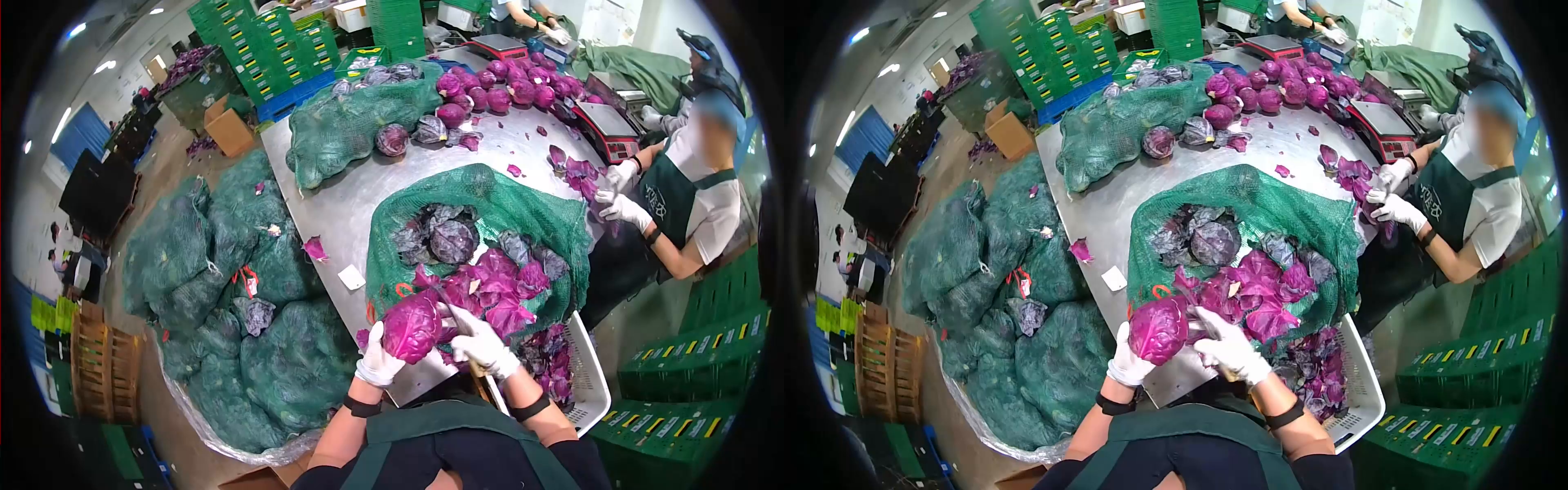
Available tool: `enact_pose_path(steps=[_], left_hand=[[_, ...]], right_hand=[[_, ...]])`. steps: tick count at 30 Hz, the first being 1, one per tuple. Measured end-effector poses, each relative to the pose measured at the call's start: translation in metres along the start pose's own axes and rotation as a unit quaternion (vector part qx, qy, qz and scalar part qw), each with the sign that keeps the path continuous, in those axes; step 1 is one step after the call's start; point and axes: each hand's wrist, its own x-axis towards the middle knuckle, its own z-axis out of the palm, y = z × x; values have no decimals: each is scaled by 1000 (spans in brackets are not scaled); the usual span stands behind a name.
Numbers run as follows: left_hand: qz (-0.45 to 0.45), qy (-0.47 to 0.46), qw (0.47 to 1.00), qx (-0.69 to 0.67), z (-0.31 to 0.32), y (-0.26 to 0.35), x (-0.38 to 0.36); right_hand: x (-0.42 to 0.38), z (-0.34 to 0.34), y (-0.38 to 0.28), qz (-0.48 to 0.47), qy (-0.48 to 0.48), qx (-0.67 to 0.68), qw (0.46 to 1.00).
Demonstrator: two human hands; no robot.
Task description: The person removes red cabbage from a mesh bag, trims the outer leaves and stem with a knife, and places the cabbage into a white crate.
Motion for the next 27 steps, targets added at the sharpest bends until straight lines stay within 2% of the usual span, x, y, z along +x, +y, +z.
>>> enact_pose_path(steps=[1, 2, 3, 5, 6, 7, 8, 9, 11, 12, 13, 14, 15, 22, 25, 27], left_hand=[[-5, -2, 1000, 2, 1, -1, 3], [-3, 33, 999, 34, 1, -3, 5], [-1, 68, 995, 67, 1, -5, 6], [-2, 64, 990, 126, 13, 5, 7], [75, 17, 940, 332, 24, 9, 0], [150, -32, 841, 519, 34, 11, -5], [193, -12, 782, 592, 38, 9, -7], [190, -12, 782, 593, 39, 8, -8], [257, -5, 625, 737, 42, 9, -8], [277, 2, 610, 743, 47, 6, -8], [276, -1, 608, 744, 53, 3, -11], [289, -8, 574, 766, 59, 3, -14], [307, -14, 535, 787, 63, 4, -14], [288, -39, 524, 801, 55, 2, -12], [294, -84, 480, 822, 54, 2, -10], [268, -84, 497, 821, 47, -4, -6]], right_hand=[[1, 8, 6, -10, -1, 9, 1000], [2, 14, 2, 23, 10, -17, 1000], [6, 11, 11, 24, 57, -32, 998], [5, 9, 2, 31, 71, -94, 993], [4, 8, 4, 29, 74, -91, 993], [6, 5, 10, -17, 61, -162, 985], [6, 3, 18, -60, 47, -232, 970], [7, 0, 26, -59, 48, -230, 970], [12, -6, 45, -167, 56, -326, 929], [17, -9, 56, -311, 78, -396, 860], [9, -5, 46, -313, 82, -394, 860], [-3, 3, 22, -160, 47, -253, 953], [-7, 8, 2, -4, 3, -101, 995], [4, -12, 31, 37, -16, -107, 993], [1, -22, 34, 43, -50, -45, 997], [-4, -29, 31, 45, -73, -58, 995]])
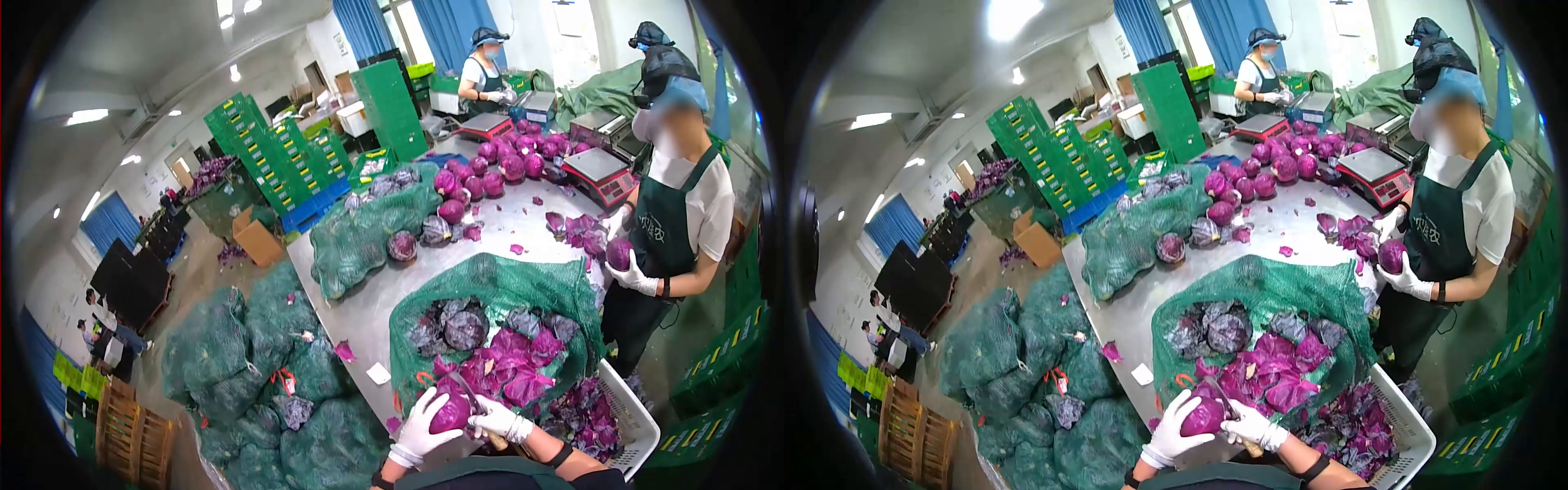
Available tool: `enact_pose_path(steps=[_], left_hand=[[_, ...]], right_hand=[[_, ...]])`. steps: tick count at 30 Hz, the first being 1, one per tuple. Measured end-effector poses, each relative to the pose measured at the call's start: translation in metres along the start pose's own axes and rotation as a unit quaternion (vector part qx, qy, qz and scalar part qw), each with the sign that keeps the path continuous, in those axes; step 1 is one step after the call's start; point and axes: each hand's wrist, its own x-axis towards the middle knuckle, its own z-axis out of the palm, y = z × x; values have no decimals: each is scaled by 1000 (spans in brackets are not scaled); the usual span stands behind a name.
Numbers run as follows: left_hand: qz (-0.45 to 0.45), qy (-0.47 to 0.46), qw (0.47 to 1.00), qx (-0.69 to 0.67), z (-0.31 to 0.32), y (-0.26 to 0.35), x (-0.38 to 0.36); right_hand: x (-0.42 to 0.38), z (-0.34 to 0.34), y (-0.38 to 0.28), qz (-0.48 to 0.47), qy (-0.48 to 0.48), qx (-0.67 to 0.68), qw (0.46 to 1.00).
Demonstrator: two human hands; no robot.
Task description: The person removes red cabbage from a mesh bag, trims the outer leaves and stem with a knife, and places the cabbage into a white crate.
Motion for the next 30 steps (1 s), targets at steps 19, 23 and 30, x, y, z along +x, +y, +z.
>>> enact_pose_path(steps=[19, 23, 30], left_hand=[[-344, 59, 535, -769, 50, 31, 54], [-313, 102, 234, -915, 61, 28, 60], [-195, 166, 103, -961, 86, 51, 66]], right_hand=[[-51, -106, -59, -86, 127, -37, 987], [-59, -190, -10, -176, 232, -344, 893], [-41, -104, -60, -80, 133, 28, 988]])
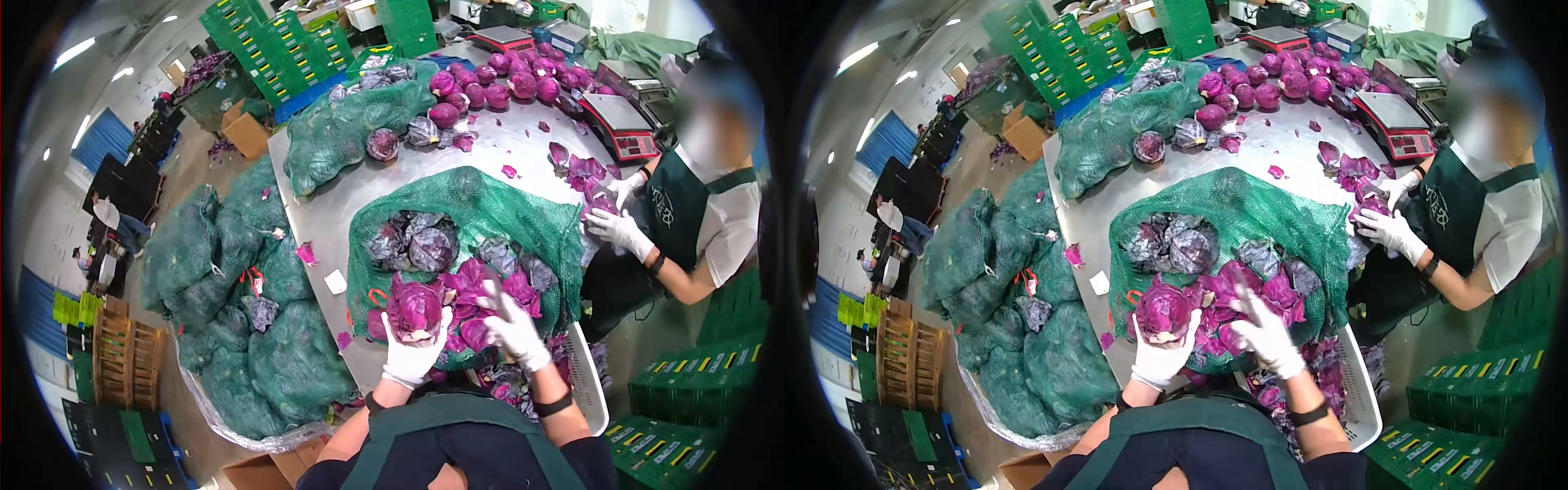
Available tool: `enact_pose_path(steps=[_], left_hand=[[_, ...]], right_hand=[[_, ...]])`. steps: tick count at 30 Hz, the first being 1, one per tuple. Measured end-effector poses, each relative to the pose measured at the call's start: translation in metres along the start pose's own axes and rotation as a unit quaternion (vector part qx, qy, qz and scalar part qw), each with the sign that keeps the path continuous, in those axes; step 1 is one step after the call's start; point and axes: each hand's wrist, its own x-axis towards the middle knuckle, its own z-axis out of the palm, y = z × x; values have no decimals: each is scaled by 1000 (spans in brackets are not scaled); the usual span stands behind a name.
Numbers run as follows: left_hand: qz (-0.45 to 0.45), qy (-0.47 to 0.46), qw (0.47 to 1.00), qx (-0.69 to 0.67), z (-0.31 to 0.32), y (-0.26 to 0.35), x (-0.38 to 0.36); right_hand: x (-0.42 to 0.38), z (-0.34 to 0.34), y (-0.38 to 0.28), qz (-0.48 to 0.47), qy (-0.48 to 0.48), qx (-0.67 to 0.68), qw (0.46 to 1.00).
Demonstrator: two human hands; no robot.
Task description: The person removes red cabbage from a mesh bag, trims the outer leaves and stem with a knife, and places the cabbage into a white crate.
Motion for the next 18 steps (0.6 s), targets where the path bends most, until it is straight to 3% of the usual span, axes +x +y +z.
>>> enact_pose_path(steps=[1, 2, 3, 4, 5, 6, 8, 9, 10, 12, 14, 16, 18], left_hand=[[1, 115, 993, -17, 19, -13, -2], [-2, 117, 993, -16, 7, -3, -2], [-45, 73, 983, 162, -14, 14, -3], [-85, 25, 939, 333, -11, 12, -6], [-27, 98, 848, 521, -2, 17, -8], [116, 81, 801, 582, -3, 7, -2], [231, 70, 678, 694, -8, 19, -8], [174, 35, 602, 779, -6, 26, -16], [176, 40, 603, 777, -8, 27, -19], [74, 154, 839, 517, -4, 31, -20], [9, 96, 946, 309, -1, 37, -18], [32, 90, 965, 243, 0, 34, -16], [72, 118, 949, 284, 3, 26, -15]], right_hand=[[3, 14, -7, 24, -48, 9, 999], [12, 23, 2, 16, -89, 43, 995], [15, 30, 4, 36, -120, 54, 991], [17, 34, 4, 57, -152, 65, 985], [20, 33, 11, 75, -130, 83, 985], [21, 33, 17, 94, -108, 101, 984], [22, 40, 10, 95, -101, 53, 989], [21, 46, 6, 96, -97, 8, 991], [21, 49, 5, 95, -96, -40, 990], [30, 43, 17, 76, -108, 25, 991], [31, 39, 13, 69, -86, 106, 988], [26, 37, 14, 35, -18, 13, 999], [18, 48, 16, -74, -11, -75, 994]])
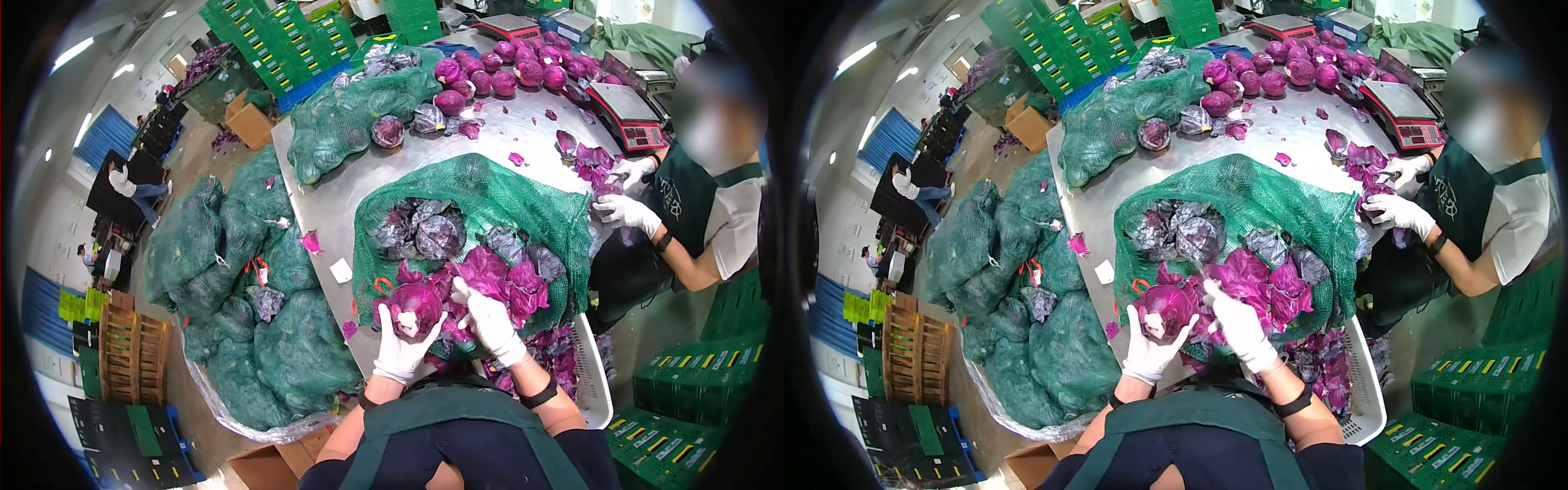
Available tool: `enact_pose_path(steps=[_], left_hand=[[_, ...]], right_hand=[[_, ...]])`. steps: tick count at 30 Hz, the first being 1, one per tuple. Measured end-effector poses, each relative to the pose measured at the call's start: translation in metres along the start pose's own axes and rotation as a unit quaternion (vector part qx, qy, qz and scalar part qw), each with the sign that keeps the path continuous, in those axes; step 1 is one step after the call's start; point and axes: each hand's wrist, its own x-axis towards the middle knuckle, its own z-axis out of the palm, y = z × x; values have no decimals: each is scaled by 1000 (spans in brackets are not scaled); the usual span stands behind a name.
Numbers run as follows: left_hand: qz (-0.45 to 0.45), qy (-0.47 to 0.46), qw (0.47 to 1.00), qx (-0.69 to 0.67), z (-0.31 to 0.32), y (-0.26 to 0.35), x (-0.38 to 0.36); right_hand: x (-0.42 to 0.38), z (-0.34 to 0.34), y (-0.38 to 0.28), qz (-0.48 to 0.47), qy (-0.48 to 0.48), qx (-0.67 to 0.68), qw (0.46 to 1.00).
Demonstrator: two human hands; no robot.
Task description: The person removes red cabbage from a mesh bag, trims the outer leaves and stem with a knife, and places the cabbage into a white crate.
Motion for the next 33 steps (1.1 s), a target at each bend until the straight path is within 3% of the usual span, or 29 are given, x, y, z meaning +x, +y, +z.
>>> enact_pose_path(steps=[2, 3, 6, 8, 10, 11, 13, 16, 17, 18, 19, 20, 22, 24, 26, 28, 29, 30, 31, 33], left_hand=[[30, 36, 998, 42, 0, -6, 4], [61, 54, 995, 61, -3, -9, 8], [78, 56, 994, 43, -18, -12, 18], [70, -8, 997, 20, -22, -11, 19], [97, 13, 994, 43, -19, -16, 21], [100, 24, 994, 38, -17, -17, 21], [104, 33, 993, 32, -19, -17, 24], [110, 36, 993, 19, -27, -16, 28], [120, 70, 988, 63, -20, -17, 23], [129, 104, 980, 107, -17, -17, 20], [106, 79, 987, 88, -23, -13, 21], [105, 79, 987, 87, -26, -7, 21], [14, 12, 999, 37, -26, 4, 18], [43, 41, 994, 91, -20, 1, 22], [94, 116, 968, 200, -17, -5, 20], [76, 126, 974, 173, -17, -5, 22], [91, 135, 965, 205, -16, -5, 22], [107, 145, 955, 236, -14, -5, 22], [106, 144, 955, 238, -8, -7, 19], [146, 170, 933, 283, 13, -16, 7]], right_hand=[[-6, 12, -2, -109, -43, -181, 977], [-1, 19, 10, -256, -8, -265, 930], [-4, 41, -10, -190, 2, -317, 929], [-4, 47, -18, -191, 16, -322, 927], [-2, 49, -24, -40, -12, -338, 940], [-1, 49, -22, -40, -13, -339, 940], [5, 50, -11, -210, 22, -410, 888], [18, 41, 9, -165, 29, -337, 926], [32, 36, 22, -321, 68, -357, 875], [41, 26, 35, -252, 79, -266, 927], [40, 19, 17, -120, 73, -151, 979], [37, 10, 4, 17, 64, -31, 997], [52, -11, 20, 107, 88, 76, 987], [43, -21, 15, 85, 21, 45, 995], [27, 5, -13, 28, 1, 124, 992], [13, 17, -32, -16, -46, -50, 998], [15, 24, -18, -145, -24, -196, 969], [17, 28, -4, -268, -1, -334, 903], [5, 29, -23, -203, -43, -322, 924], [10, 24, -9, -188, -44, -334, 923]])
